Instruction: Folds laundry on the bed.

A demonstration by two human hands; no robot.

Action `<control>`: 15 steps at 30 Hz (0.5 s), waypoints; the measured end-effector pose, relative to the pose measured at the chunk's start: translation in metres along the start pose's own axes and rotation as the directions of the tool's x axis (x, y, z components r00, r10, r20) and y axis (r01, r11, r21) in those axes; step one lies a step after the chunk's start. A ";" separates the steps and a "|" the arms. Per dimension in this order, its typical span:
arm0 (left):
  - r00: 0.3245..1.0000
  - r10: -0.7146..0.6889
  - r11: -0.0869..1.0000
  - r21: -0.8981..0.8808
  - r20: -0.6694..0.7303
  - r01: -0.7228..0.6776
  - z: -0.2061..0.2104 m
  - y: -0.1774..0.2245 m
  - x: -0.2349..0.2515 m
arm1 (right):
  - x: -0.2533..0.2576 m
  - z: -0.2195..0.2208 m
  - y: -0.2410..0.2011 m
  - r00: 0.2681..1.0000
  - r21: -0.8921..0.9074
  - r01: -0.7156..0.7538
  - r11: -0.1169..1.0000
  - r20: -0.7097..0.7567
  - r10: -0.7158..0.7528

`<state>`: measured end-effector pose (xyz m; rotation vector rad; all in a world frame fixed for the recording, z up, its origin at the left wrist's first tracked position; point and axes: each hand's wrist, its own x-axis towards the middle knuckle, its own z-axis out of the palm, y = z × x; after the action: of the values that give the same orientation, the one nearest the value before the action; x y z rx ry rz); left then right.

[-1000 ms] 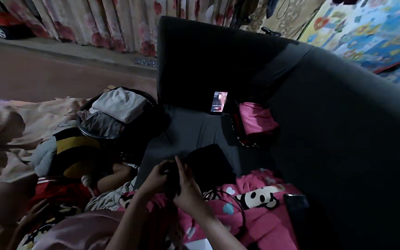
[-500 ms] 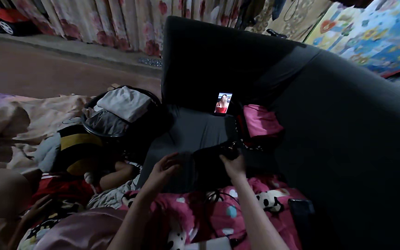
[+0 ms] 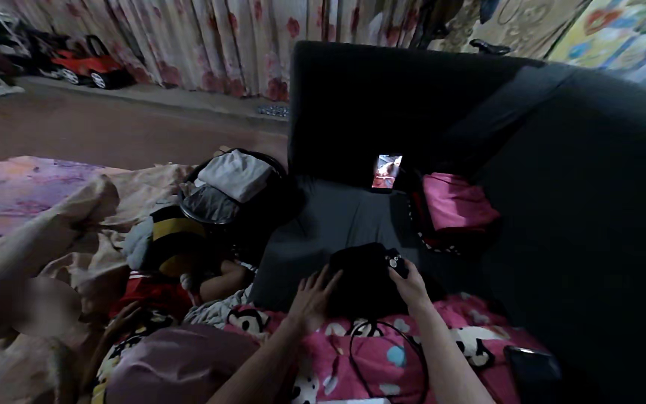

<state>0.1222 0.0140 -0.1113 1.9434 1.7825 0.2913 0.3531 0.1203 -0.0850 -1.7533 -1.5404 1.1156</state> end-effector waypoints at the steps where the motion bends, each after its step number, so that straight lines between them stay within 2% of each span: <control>1: 1.000 0.014 1.000 0.009 -0.015 -0.014 0.002 0.001 0.004 | 0.001 0.001 0.002 1.000 0.045 0.003 0.999 0.015 -0.004; 4: 0.988 0.062 0.998 0.004 -0.144 -0.062 0.006 0.002 0.012 | -0.004 0.002 0.001 0.995 0.202 -0.029 0.979 0.095 0.010; 7: 0.939 0.108 0.993 -0.006 -0.325 -0.116 0.007 -0.003 0.016 | -0.009 0.005 -0.002 0.973 0.312 -0.146 0.939 0.218 0.078; 10: 0.817 0.248 0.956 -0.007 -0.521 -0.294 0.004 -0.014 0.020 | -0.009 0.006 -0.002 0.923 0.440 -0.251 0.862 0.378 0.076; 11: 0.773 0.299 0.933 0.000 -0.559 -0.360 0.003 -0.016 0.021 | -0.010 0.006 -0.002 0.893 0.512 -0.308 0.802 0.445 0.059; 13: 0.724 0.318 0.878 -0.099 -0.612 -0.469 -0.002 -0.011 0.020 | -0.010 0.006 0.001 0.790 0.627 -0.446 0.639 0.611 -0.048; 14: 0.733 0.265 0.848 -0.210 -0.627 -0.487 -0.005 -0.006 0.018 | -0.009 0.006 0.000 0.749 0.647 -0.495 0.580 0.656 -0.093; 15: 0.755 0.166 0.812 -0.347 -0.634 -0.470 -0.008 -0.002 0.015 | -0.011 0.006 -0.007 0.760 0.659 -0.506 0.556 0.646 -0.075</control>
<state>0.1183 0.0309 -0.1076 1.8732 1.4390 1.4615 0.3444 0.1104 -0.0798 -0.9480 -0.7641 2.2634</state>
